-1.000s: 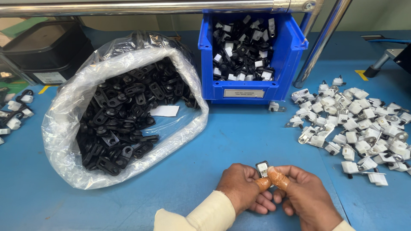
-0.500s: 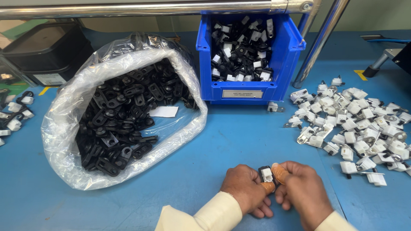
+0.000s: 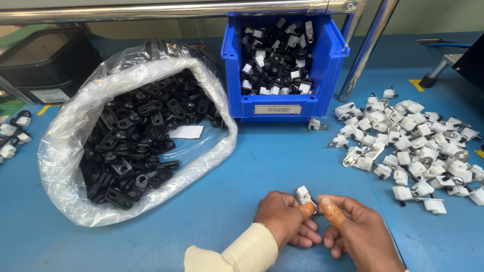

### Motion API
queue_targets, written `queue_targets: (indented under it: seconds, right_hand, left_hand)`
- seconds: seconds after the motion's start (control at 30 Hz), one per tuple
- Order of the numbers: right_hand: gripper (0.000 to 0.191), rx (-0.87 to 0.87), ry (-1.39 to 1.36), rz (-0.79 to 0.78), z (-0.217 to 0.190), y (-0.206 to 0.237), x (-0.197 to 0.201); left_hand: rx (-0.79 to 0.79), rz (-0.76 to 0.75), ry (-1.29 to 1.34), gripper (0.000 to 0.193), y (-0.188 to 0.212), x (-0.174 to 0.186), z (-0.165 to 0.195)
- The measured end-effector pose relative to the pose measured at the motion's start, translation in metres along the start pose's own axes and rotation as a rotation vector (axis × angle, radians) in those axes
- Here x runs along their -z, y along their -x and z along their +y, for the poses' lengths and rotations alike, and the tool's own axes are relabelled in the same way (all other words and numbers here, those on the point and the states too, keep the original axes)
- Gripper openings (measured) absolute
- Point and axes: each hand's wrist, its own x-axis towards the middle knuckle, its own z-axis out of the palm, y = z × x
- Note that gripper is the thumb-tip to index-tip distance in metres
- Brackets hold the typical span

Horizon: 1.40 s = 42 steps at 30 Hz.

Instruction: The person repeatedly picks a black plastic clip from a bag and a white plastic component from a pile, then presses them together to form an assembled unit. The assembled units are placed on the table to the right. The process is repeated continuously throughout the clip.

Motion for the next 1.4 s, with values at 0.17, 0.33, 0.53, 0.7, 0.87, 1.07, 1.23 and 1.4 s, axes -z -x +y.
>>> queue_targets:
  seconds: [0.17,0.33,0.53,0.7,0.87,1.07,1.23,1.4]
  right_hand:
    - [0.027,-0.025,-0.082,-0.039,-0.004,-0.007,0.005]
    - [0.026,0.026,-0.195,0.129,-0.002,-0.006,-0.008]
    - [0.039,-0.042,-0.254,0.059,-0.012,0.001,-0.002]
    - [0.022,-0.064,-0.088,0.034,-0.014,0.002,0.002]
    - [0.025,-0.061,-0.091,0.014,-0.015,-0.001,0.009]
    - [0.021,0.126,0.185,-0.016,-0.026,0.010,0.018]
    - [0.018,0.276,0.455,-0.008,-0.034,0.018,0.021]
    - [0.027,0.228,0.150,0.029,-0.029,0.011,0.018]
  left_hand:
    - [-0.051,-0.027,0.047,0.021,-0.006,-0.008,-0.005]
    - [-0.100,0.113,0.039,0.019,-0.005,-0.023,-0.005]
    - [-0.084,0.165,0.039,0.021,-0.003,-0.027,-0.005]
    - [-0.043,0.145,0.122,0.014,-0.007,-0.027,-0.007]
    - [-0.041,0.030,0.184,0.021,-0.001,-0.026,-0.005]
    - [-0.181,0.122,-0.186,0.048,0.008,-0.013,0.007]
    - [-0.222,-0.004,-0.140,0.034,0.004,-0.012,0.010]
    - [-0.193,0.183,-0.026,0.027,0.014,-0.035,0.001]
